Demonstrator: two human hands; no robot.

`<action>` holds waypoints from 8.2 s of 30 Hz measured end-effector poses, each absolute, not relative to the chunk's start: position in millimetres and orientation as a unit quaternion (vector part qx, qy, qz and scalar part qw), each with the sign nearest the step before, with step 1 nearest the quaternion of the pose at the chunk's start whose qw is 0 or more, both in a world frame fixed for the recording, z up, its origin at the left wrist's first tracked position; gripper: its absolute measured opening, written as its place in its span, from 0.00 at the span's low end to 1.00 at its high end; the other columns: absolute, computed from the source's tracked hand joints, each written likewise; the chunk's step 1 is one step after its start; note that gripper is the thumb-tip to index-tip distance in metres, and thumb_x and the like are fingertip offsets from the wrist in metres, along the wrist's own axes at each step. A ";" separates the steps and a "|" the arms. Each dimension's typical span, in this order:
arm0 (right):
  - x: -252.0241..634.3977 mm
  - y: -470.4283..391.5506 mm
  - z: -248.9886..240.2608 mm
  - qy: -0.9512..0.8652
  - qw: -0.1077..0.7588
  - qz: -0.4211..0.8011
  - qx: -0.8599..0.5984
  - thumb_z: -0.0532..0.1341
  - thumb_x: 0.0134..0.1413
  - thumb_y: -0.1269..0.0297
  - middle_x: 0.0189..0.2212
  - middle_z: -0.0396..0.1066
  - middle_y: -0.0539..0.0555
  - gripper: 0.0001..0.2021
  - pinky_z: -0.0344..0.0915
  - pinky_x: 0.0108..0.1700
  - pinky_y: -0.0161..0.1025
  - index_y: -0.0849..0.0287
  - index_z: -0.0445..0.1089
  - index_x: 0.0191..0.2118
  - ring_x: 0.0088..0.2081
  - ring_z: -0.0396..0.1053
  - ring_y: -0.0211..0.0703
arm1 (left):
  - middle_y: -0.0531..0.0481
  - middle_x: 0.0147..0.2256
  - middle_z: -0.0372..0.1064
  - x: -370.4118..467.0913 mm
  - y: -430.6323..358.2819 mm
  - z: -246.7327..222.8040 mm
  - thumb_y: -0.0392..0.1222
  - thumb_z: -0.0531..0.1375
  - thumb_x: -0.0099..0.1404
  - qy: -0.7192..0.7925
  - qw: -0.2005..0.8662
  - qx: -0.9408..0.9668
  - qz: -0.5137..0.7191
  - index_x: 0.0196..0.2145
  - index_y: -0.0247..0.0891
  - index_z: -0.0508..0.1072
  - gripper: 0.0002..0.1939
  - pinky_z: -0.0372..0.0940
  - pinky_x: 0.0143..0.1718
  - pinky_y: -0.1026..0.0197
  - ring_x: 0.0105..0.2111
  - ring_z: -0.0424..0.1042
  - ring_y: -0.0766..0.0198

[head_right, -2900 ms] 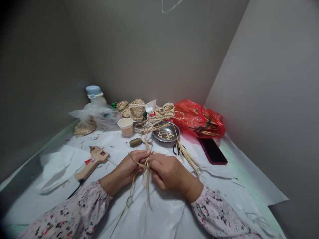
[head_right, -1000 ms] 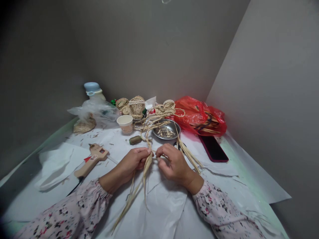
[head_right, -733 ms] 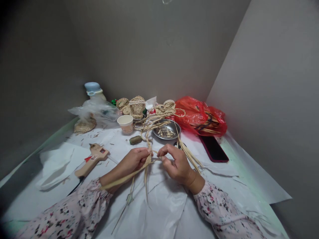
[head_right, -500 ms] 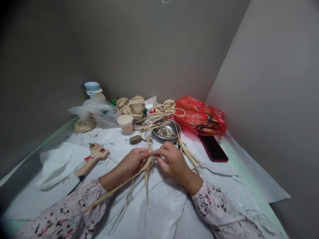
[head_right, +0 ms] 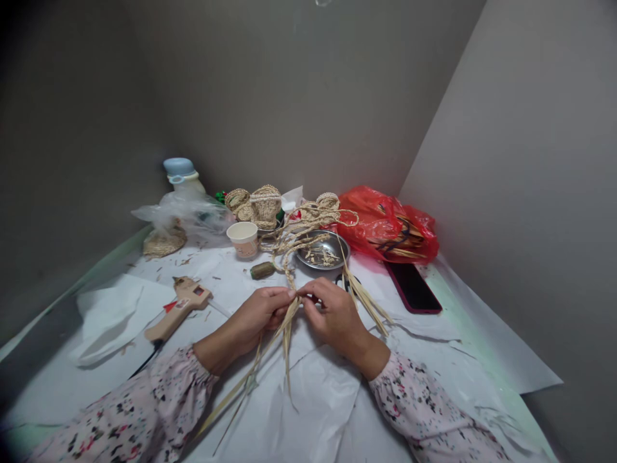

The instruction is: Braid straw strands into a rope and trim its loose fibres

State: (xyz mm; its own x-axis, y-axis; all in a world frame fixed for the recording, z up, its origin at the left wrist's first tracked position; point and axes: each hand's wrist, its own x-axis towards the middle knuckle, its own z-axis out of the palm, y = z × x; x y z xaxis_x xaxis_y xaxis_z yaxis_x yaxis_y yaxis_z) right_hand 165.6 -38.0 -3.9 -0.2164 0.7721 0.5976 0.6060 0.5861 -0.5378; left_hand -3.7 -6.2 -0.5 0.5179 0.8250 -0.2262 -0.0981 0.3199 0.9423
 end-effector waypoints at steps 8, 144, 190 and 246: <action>167.5 -39.0 -3.9 -0.752 0.459 0.089 -0.465 0.57 0.55 0.70 0.33 0.70 0.54 0.09 0.66 0.34 0.38 0.57 0.71 0.42 0.32 0.68 0.41 | 0.63 0.17 0.46 -4.6 -6.2 0.6 0.49 0.62 0.57 0.364 0.734 0.476 0.319 0.22 0.37 0.62 0.16 0.34 0.18 0.64 0.16 0.40 0.75; 158.0 -37.5 -10.4 -0.682 0.408 0.223 -0.564 0.54 0.55 0.67 0.24 0.68 0.48 0.05 0.58 0.30 0.34 0.57 0.65 0.29 0.26 0.63 0.37 | 0.48 0.25 0.67 4.0 -31.3 7.5 0.41 0.48 0.68 0.497 0.174 0.809 0.263 0.29 0.40 0.66 0.11 0.47 0.27 0.60 0.25 0.65 0.60; 160.6 -30.2 -13.1 -0.461 0.504 0.543 -0.489 0.61 0.52 0.55 0.21 0.58 0.44 0.11 0.43 0.20 0.33 0.57 0.63 0.31 0.19 0.49 0.31 | 0.46 0.37 0.69 1.1 -23.3 13.6 0.41 0.48 0.69 0.458 0.195 0.782 0.374 0.40 0.37 0.68 0.11 0.60 0.40 0.59 0.39 0.67 0.59; 146.6 -60.1 7.7 -0.809 0.310 0.114 -0.485 0.53 0.60 0.66 0.32 0.72 0.54 0.09 0.62 0.37 0.37 0.57 0.72 0.38 0.33 0.68 0.41 | 0.62 0.14 0.48 3.8 -7.3 -6.1 0.51 0.60 0.57 0.424 0.691 0.447 0.378 0.22 0.36 0.65 0.16 0.38 0.16 0.67 0.13 0.43 0.75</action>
